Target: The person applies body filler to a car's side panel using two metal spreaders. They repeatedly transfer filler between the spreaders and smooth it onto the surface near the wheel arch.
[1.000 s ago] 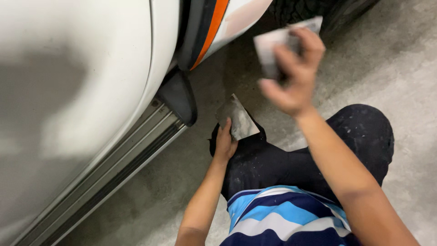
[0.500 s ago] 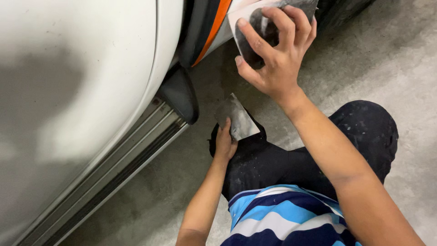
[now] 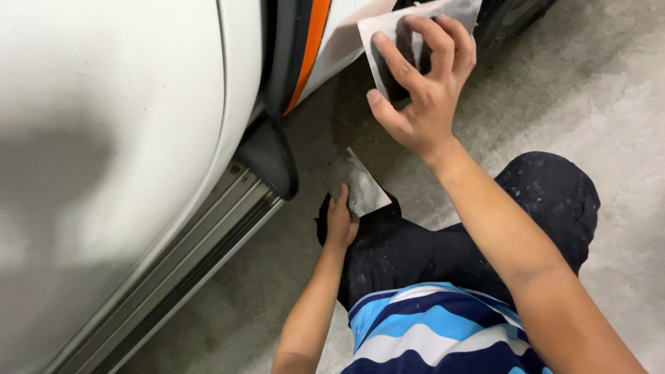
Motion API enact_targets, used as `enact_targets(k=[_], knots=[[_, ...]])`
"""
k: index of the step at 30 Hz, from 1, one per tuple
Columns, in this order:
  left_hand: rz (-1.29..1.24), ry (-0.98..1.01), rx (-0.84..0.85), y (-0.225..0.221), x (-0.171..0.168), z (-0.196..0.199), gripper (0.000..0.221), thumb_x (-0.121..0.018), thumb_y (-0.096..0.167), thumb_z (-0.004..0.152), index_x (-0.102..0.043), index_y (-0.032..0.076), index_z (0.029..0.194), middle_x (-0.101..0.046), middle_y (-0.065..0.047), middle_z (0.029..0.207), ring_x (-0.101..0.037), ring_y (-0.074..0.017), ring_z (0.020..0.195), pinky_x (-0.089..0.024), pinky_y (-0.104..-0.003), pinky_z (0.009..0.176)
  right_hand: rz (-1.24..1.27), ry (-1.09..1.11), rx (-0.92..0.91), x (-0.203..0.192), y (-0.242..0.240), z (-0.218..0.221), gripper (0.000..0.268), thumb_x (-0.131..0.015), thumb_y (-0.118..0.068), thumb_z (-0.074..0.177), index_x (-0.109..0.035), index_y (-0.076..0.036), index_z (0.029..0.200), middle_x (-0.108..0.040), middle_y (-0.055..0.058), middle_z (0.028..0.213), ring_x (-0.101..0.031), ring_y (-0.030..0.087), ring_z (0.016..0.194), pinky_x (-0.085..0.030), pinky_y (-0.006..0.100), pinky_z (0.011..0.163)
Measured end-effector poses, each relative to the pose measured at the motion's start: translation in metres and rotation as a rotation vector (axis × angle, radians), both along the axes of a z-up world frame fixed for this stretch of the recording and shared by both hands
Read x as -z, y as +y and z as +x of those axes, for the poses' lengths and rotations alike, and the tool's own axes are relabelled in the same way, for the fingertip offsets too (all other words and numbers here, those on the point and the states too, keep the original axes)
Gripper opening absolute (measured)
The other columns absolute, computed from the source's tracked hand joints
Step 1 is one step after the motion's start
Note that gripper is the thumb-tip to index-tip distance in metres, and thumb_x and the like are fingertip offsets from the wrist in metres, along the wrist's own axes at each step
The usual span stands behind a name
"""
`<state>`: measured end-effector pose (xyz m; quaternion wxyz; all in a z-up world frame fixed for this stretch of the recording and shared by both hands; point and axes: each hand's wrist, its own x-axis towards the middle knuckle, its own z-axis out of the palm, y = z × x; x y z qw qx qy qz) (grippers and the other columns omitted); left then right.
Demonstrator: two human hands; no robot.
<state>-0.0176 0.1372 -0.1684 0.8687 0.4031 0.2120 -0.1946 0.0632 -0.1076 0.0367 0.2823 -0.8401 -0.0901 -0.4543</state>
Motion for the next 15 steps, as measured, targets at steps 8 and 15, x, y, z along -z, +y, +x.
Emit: enact_targets(k=[8,15], knots=[[0.046,0.015,-0.012,-0.001,0.001,0.003,0.051,-0.060,0.030,0.102,-0.049,0.007,0.146,-0.057,-0.007,0.142,-0.056,-0.0232,0.127,-0.047,-0.041,0.106,-0.099,-0.187,0.046,0.000,-0.009,0.042,0.051,-0.076,-0.051,0.093,-0.079,-0.024,0.136,-0.049,0.006,0.149,-0.035,0.031,0.141,-0.022,0.057,0.120],[0.078,0.111,0.016,-0.002,-0.007,0.007,0.056,-0.058,0.033,0.103,-0.044,0.008,0.151,-0.052,-0.007,0.149,-0.052,-0.0244,0.134,-0.045,-0.040,0.108,-0.128,-0.236,0.006,-0.006,-0.010,0.045,0.050,-0.075,-0.053,0.094,-0.080,-0.023,0.133,-0.052,0.008,0.145,-0.037,0.032,0.138,-0.023,0.058,0.117]])
